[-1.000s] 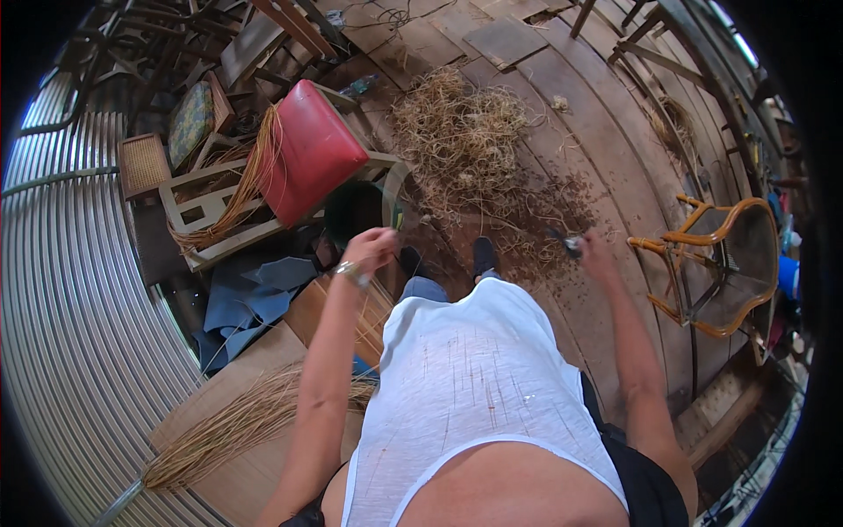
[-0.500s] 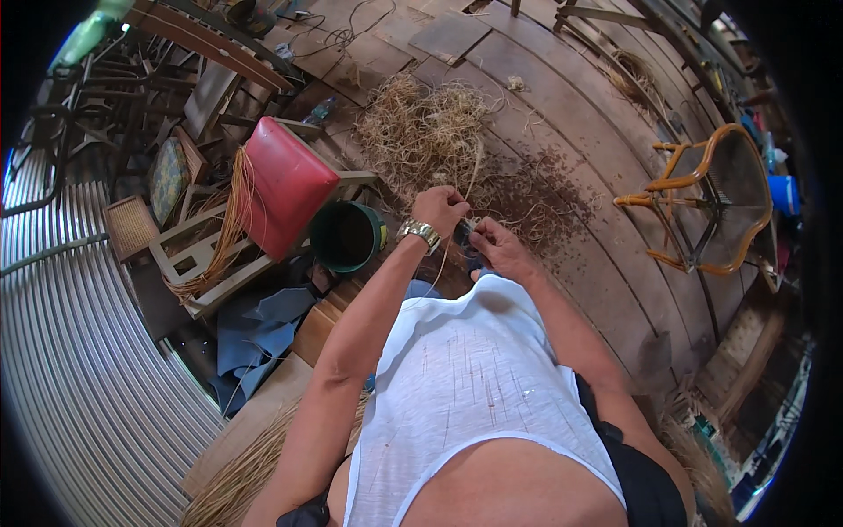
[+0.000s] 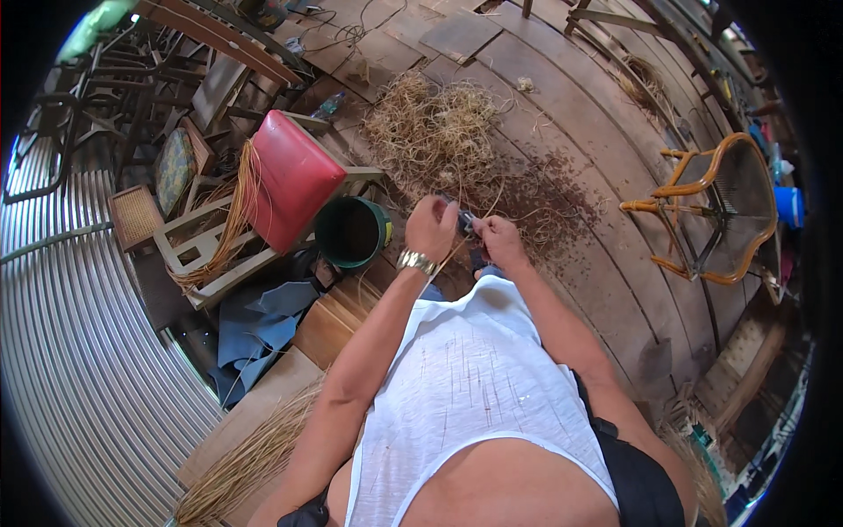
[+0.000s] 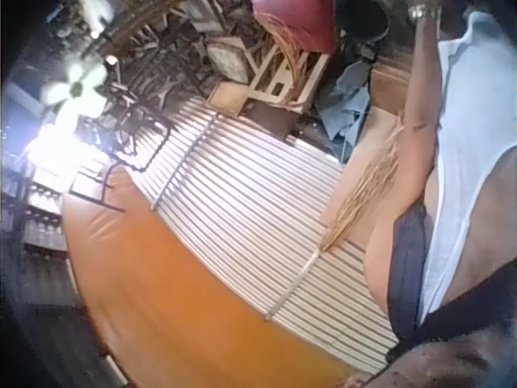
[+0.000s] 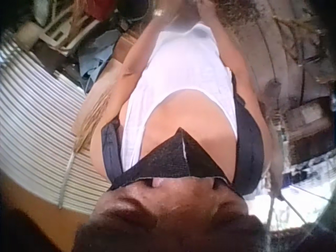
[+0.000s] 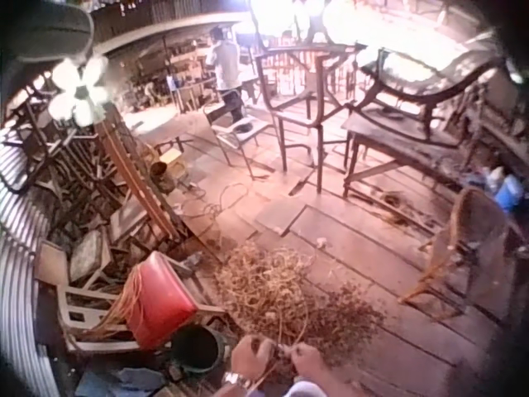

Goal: The person repeatedly pulls long, thin, straw-like fibers from a large bundle and strips them using a handheld tool. The person holds the fibers with one hand and uses the tool with the other to scrape or peel the material, dropping the processed strands onto the floor. The task involves continuous repetitive handling of the fibers and the tool.

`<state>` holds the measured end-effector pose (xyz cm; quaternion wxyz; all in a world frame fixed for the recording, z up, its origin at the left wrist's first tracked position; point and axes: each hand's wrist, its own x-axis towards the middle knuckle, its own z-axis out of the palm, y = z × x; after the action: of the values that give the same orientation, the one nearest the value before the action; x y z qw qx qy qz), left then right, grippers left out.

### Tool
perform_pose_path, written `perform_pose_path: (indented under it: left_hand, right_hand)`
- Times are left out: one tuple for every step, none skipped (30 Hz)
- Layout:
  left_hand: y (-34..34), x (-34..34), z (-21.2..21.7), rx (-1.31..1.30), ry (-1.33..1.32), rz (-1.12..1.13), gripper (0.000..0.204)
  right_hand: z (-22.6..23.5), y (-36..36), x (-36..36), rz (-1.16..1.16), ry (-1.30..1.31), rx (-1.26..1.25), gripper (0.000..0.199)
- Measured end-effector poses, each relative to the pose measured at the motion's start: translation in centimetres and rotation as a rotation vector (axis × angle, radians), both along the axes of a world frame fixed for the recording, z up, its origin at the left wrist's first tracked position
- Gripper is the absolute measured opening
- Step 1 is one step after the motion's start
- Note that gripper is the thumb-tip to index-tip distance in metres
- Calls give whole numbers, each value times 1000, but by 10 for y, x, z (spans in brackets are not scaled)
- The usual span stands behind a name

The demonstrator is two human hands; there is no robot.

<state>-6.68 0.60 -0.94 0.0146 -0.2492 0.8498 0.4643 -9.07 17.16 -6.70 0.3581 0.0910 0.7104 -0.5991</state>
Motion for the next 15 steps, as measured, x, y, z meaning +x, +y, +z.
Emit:
perform_pose_path:
  left_hand:
    - [-3,11,-6,197,-149,-25,35]
    - [-6,23,-14,395,-297,-50,36]
    - [-6,31,-13,595,-443,-75,37]
    - [-2,35,-7,776,-499,-81,43]
    - [-1,37,-12,740,-482,-95,44]
    - [1,39,-17,707,-462,-109,45]
    - [3,41,-22,674,-443,-123,45]
    - [4,43,-26,365,-396,-200,44]
    - [5,45,-23,194,-281,-227,42]
    - [8,49,-20,23,-165,-252,41]
    - [10,53,-16,-150,-51,-273,40]
    - [8,61,-14,-47,-32,-214,34]
    - [2,68,2,-16,-53,-246,35]
    - [-10,81,20,16,-75,-280,36]
    - [-26,104,27,89,-110,-241,35]
  right_hand:
    - [1,2,-1,-36,-22,-61,17]
    - [1,4,-1,-72,-44,-122,20]
    - [3,4,-1,-107,-68,-181,22]
    - [14,5,-3,-108,-153,-167,27]
    - [10,3,-2,-88,-156,-136,26]
    - [6,2,-1,-66,-157,-103,26]
    - [4,2,-1,-44,-157,-69,26]
    - [2,3,0,-57,-197,-50,27]
    - [5,2,0,-70,-236,-33,27]
    - [9,0,-1,-82,-276,-16,28]
    - [11,1,-6,-114,-295,-10,27]
    - [12,6,-15,-148,-313,-1,27]
    - [12,17,-26,-193,-333,10,26]
    - [11,29,-37,-220,-321,40,25]
    - [10,47,-53,-250,-306,69,23]
